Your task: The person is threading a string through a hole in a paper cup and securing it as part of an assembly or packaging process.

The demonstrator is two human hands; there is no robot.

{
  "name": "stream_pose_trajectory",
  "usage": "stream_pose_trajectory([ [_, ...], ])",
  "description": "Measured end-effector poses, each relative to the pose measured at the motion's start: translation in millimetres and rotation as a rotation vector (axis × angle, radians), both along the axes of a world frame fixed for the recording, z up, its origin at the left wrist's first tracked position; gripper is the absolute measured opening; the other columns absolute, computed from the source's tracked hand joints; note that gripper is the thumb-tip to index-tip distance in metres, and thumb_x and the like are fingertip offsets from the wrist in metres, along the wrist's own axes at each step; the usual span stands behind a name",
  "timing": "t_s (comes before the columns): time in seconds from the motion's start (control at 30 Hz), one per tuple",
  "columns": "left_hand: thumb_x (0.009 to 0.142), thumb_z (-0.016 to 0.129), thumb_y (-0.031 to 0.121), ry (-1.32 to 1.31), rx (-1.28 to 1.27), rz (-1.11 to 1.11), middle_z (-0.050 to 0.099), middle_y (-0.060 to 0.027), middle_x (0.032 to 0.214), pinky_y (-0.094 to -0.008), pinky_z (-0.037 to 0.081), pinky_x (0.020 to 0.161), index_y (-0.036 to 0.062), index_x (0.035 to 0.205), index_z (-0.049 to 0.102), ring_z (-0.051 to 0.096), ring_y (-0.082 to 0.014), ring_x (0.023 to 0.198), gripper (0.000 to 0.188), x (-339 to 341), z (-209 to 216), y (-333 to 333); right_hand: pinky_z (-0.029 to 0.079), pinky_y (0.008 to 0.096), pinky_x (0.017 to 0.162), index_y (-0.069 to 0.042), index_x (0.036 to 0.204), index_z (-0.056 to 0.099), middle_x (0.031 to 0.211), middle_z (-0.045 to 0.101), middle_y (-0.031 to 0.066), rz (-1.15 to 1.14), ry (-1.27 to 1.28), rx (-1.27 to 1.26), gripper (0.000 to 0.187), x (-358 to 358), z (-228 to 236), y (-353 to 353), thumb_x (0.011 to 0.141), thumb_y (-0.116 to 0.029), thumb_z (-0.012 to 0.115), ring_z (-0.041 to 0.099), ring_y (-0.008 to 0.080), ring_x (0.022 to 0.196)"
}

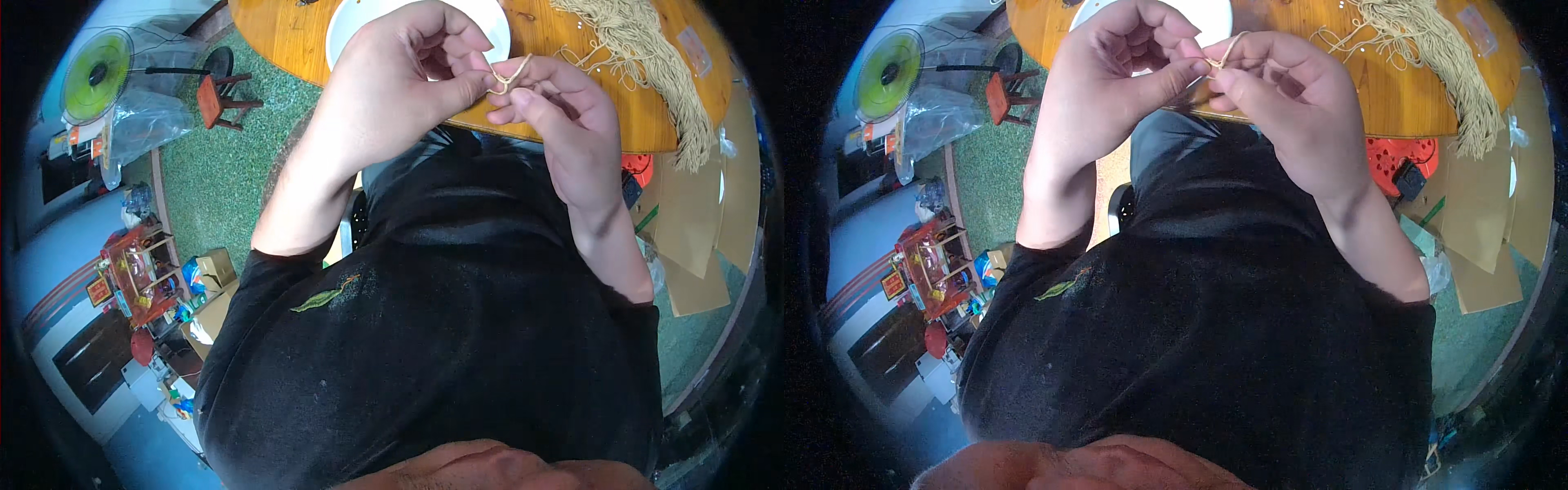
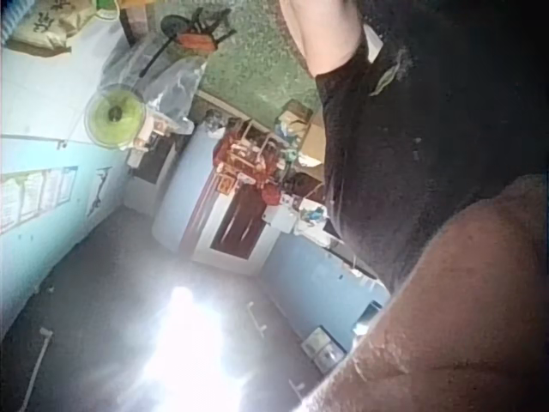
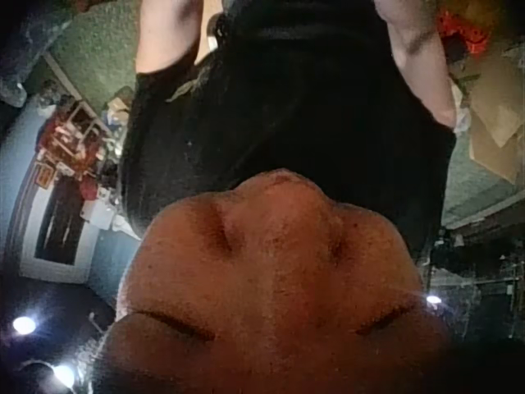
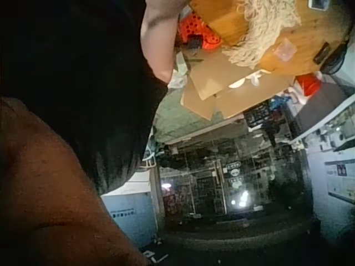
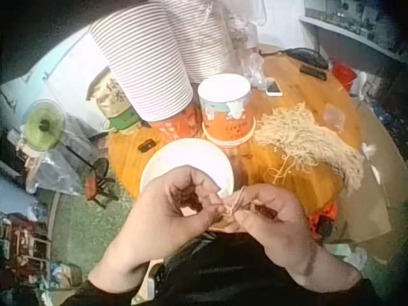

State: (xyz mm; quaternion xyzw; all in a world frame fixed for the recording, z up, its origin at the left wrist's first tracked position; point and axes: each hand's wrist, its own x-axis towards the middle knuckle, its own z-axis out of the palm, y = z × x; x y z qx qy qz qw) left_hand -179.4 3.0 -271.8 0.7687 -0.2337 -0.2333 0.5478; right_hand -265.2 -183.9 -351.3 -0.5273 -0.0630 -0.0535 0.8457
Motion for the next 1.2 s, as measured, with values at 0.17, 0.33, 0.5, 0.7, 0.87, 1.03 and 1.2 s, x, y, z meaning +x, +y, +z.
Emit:
stream_pose_trajectory([
  [0.17,0.094,0.076,-0.005,-0.328,-0.254,-0.183,0.069,-0.0002,0.095,-0.0225,0.053,0.077,0.0007,0.109,0.067,0.064,-0.0067,0.085,0.019,4,-14,1,0.061,0.0305,0.091,0.003,0.12,0.068,0.12,0.074,0.0119,-0.014,0.041,-0.085,0.018,2,0,2,0.103,0.001,0.062,0.073,0.0152,0.097],
  [0.33,0.095,0.076,-0.005,-0.678,-0.507,-0.366,0.069,-0.0004,0.094,-0.023,0.052,0.078,0.0004,0.11,0.066,0.064,-0.007,0.085,0.019,25,-44,2,0.063,0.0306,0.089,0.003,0.119,0.07,0.118,0.074,0.0113,0.011,0.149,0.096,0.017,4,-4,-1,0.103,-0.002,0.068,0.073,0.0154,0.098],
  [0.5,0.096,0.074,-0.007,-0.559,-0.581,-0.382,0.069,-0.0002,0.095,-0.0234,0.052,0.08,0.0002,0.111,0.067,0.064,-0.0072,0.086,0.018,27,-50,1,0.062,0.0295,0.084,0.001,0.114,0.072,0.114,0.075,0.0094,-0.017,0.244,0.14,0.014,8,1,2,0.102,-0.006,0.069,0.072,0.0139,0.094],
  [0.7,0.097,0.075,-0.004,-0.655,-0.562,-0.409,0.068,-0.0002,0.096,-0.0238,0.052,0.081,0.0001,0.111,0.067,0.063,-0.0075,0.087,0.017,33,-56,3,0.055,0.0244,0.075,0.0,0.117,0.073,0.107,0.076,0.0062,-0.054,0.257,0.062,0.017,8,6,6,0.104,-0.008,0.066,0.064,0.0069,0.084],
  [0.87,0.098,0.075,-0.001,-0.533,-0.498,-0.355,0.068,0.0001,0.095,-0.024,0.052,0.08,0.0005,0.111,0.067,0.062,-0.0075,0.087,0.015,24,-45,4,0.049,0.0213,0.065,-0.002,0.109,0.076,0.087,0.069,-0.0019,-0.031,0.275,0.031,0.014,6,10,7,0.102,-0.01,0.066,0.059,0.0038,0.073],
  [1.03,0.098,0.076,0.0,-0.47,-0.483,-0.331,0.067,0.0005,0.094,-0.0237,0.051,0.078,0.0007,0.11,0.067,0.061,-0.0072,0.085,0.015,9,-21,-1,0.046,0.0186,0.064,-0.002,0.108,0.076,0.092,0.071,-0.0019,-0.095,0.22,-0.085,0.013,5,10,12,0.103,-0.007,0.065,0.059,0.0019,0.074],
  [1.2,0.096,0.077,0.0,0.01,-0.009,-0.03,0.068,0.0006,0.094,-0.0231,0.051,0.077,0.0009,0.108,0.068,0.061,-0.0064,0.084,0.015,-2,1,-2,0.045,0.0172,0.062,-0.002,0.109,0.075,0.103,0.076,-0.0002,-0.177,0.102,-0.261,0.013,2,4,12,0.105,-0.005,0.063,0.058,0.0001,0.076],
])
